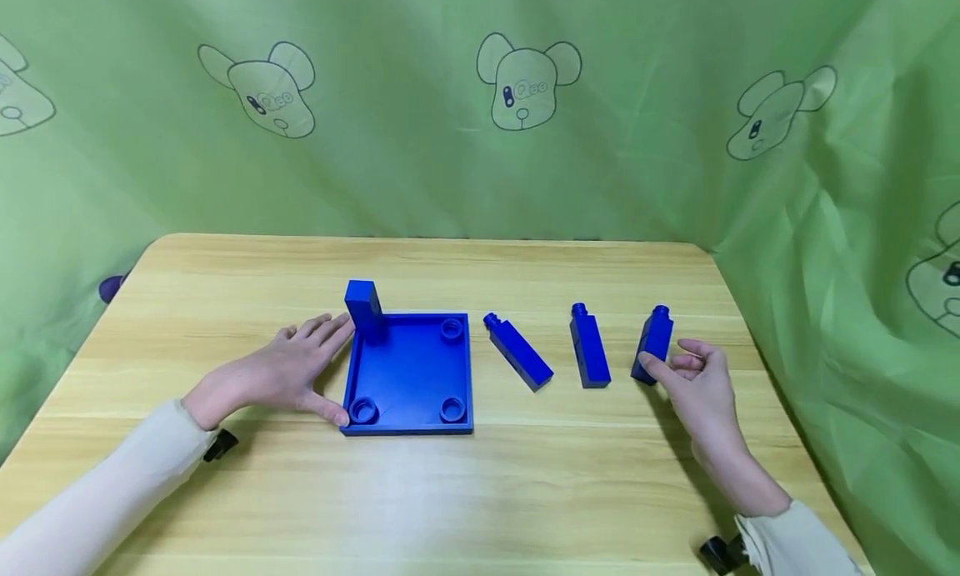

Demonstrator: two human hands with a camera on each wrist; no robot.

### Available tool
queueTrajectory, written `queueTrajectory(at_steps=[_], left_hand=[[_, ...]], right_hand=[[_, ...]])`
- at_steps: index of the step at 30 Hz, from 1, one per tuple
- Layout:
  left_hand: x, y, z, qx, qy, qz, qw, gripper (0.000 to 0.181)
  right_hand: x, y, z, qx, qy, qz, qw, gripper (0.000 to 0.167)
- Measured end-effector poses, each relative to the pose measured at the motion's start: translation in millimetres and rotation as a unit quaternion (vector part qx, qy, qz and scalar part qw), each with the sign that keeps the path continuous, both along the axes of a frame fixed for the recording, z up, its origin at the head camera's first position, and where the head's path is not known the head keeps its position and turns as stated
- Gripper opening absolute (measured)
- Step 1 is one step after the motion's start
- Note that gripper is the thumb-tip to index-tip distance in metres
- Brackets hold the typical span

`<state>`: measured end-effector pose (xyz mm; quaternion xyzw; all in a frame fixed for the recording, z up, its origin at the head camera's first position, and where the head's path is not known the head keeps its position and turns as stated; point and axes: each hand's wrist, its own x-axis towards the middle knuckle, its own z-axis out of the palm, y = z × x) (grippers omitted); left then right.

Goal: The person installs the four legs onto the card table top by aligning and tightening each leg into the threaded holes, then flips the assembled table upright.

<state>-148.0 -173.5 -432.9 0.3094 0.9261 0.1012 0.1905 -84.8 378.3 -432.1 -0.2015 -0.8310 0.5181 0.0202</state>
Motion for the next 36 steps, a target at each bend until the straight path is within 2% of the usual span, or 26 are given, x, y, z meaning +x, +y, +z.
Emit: queueTrajectory(at_steps=[2, 5, 11, 16, 19, 25, 32, 36], left_hand=[[-0.2, -0.5, -0.7, 0.002, 0.002, -0.001, 1.0000, 0.147], [-0.9, -0.5, -1.3, 0.004, 0.005, -0.001, 1.0000, 0.146], [-0.1, -1.7, -0.2, 0.005, 0.011, -0.004, 0.9999, 0.146], [1.7, -3.7, -0.2, 0.003, 0.012, -0.004, 0.9999, 0.146], [1.5, -5.1, -0.9, 0.002, 0.015, -0.002, 0.9999, 0.146], [2.7, -4.6, -2.3, 0.003, 0.014, -0.001, 0.9999, 0.146], [2.2, -1.9, -1.7, 0.006, 0.010, -0.002, 0.9999, 0.146], [1.5, -0.9, -0.6, 0.008, 0.009, -0.002, 0.9999, 0.146]], right_hand=[[-1.3, 3, -3.5, 0.035, -0.026, 0.025, 0.9988, 0.089], [-4.5, 6, -7.3, 0.066, -0.044, 0.051, 0.9956, 0.100], [-12.2, 9, -11.6, 0.103, -0.034, 0.075, 0.9913, 0.103], [-15.0, 7, -12.6, 0.150, -0.041, 0.097, 0.9830, 0.106], [-15.9, 7, -13.5, 0.165, -0.044, 0.109, 0.9792, 0.101], [-20.9, 19, -12.8, 0.173, -0.050, 0.126, 0.9756, 0.077], [-18.4, 29, -10.2, 0.185, -0.051, 0.100, 0.9762, 0.064], [-16.4, 33, -12.2, 0.155, -0.042, 0.080, 0.9837, 0.063]])
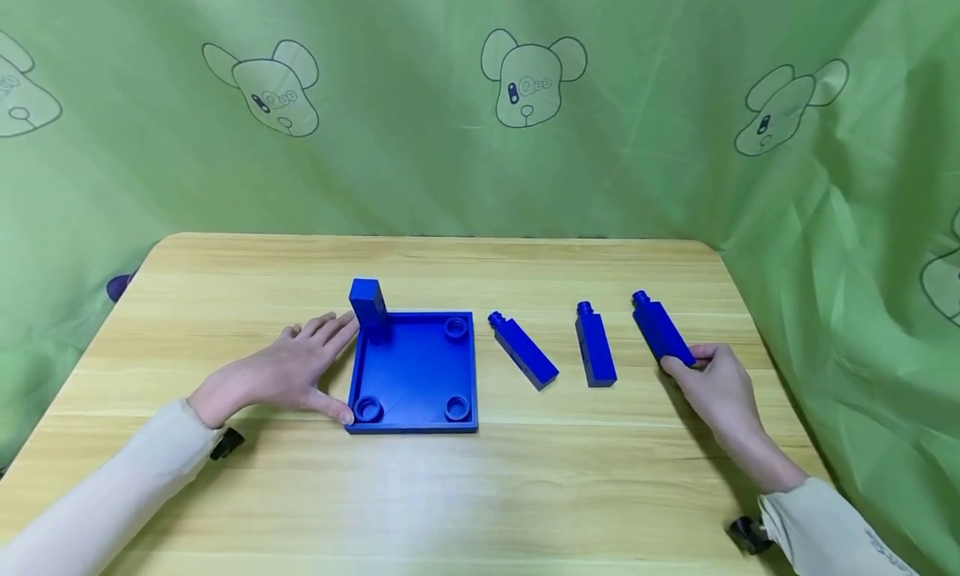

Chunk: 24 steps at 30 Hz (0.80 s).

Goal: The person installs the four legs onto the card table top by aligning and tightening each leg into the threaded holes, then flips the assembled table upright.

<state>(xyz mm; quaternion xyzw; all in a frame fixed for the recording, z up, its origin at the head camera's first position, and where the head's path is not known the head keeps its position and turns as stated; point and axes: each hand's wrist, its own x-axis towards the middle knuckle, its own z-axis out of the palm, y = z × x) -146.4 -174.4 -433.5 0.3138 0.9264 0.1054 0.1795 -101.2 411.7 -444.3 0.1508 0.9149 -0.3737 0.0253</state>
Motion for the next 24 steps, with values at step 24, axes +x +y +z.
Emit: queueTrajectory(at_steps=[24], left_hand=[[-0.5, 0.9, -0.3, -0.010, -0.004, 0.003, 0.9999, 0.147]], right_hand=[[-11.0, -9, 19.9, -0.346, 0.263, -0.170, 0.8843, 0.037]])
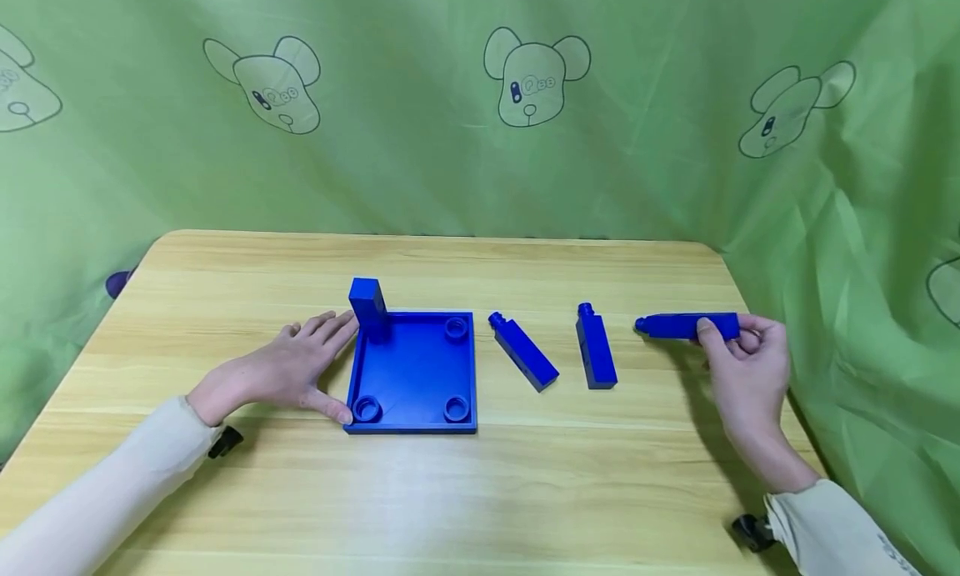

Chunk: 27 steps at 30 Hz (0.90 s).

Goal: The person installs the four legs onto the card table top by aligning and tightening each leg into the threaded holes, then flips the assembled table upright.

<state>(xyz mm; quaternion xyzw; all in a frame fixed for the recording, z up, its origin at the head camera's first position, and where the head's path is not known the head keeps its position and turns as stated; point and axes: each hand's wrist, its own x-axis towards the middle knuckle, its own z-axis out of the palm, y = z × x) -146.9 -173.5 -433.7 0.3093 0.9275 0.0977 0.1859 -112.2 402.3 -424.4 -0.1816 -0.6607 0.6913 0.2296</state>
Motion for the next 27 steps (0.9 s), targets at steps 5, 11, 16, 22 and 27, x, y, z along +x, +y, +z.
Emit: queueTrajectory(at_steps=[5, 11, 16, 22, 27], left_hand=[[0.3, -0.4, -0.8, -0.003, -0.001, 0.003, 1.0000, 0.148], [-0.6, -1.0, -0.8, -0.001, 0.001, 0.002, 1.0000, 0.146], [-1.2, -1.7, -1.5, 0.000, -0.001, 0.005, 1.0000, 0.147], [-1.1, 0.1, -3.0, 0.001, -0.004, 0.004, 1.0000, 0.147], [-1.1, 0.2, -2.8, -0.003, -0.004, 0.005, 1.0000, 0.148]], right_hand=[[-4.0, -6, 0.2, -0.043, 0.112, -0.030, 0.9923, 0.041], [-5.8, -19, 6.0, -0.061, 0.172, -0.017, 0.9831, 0.040], [-8.5, -37, 13.0, -0.069, 0.174, 0.005, 0.9823, 0.040], [-9.2, -59, 20.1, -0.072, 0.177, 0.028, 0.9812, 0.040], [-13.2, -83, 27.5, -0.074, 0.186, 0.067, 0.9775, 0.038]])
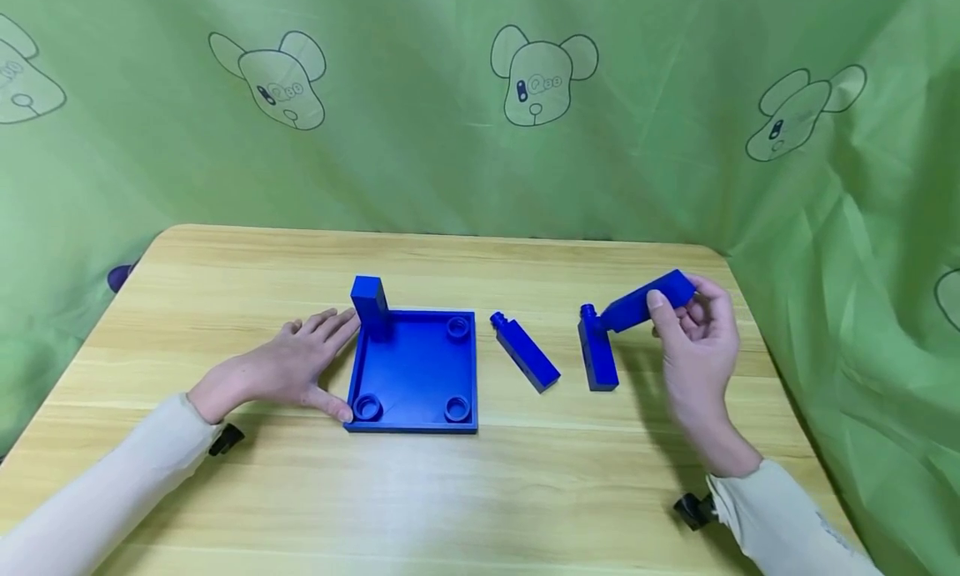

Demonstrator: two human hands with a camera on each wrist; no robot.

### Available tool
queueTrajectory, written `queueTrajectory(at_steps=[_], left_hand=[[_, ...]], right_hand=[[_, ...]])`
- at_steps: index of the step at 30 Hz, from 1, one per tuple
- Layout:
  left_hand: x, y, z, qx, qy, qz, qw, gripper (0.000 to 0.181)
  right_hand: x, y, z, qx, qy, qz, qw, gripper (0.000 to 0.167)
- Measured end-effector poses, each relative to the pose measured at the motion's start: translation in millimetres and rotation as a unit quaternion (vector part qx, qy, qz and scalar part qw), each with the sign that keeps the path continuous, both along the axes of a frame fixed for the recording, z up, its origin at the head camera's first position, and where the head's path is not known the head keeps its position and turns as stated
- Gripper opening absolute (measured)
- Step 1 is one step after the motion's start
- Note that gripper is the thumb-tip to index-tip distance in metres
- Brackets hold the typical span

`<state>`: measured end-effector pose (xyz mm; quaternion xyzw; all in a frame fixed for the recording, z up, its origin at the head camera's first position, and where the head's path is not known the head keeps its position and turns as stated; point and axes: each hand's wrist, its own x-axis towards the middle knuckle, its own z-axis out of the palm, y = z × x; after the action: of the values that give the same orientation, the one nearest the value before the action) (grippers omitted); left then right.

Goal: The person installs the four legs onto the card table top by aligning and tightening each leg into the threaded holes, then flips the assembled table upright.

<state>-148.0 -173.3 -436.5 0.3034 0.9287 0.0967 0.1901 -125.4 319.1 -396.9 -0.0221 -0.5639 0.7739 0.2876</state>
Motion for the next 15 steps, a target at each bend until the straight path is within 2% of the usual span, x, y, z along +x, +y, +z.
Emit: queueTrajectory(at_steps=[6, 15], left_hand=[[0.6, -0.5, -0.5, 0.002, 0.001, 0.001, 1.0000, 0.148], [-0.9, -1.0, -2.1, 0.002, 0.005, -0.002, 1.0000, 0.148]], right_hand=[[-7.8, -24, 3.1, 0.022, -0.007, 0.036, 0.9991, 0.028], [-15.1, -53, 5.3, 0.073, -0.025, 0.095, 0.9925, 0.027]])
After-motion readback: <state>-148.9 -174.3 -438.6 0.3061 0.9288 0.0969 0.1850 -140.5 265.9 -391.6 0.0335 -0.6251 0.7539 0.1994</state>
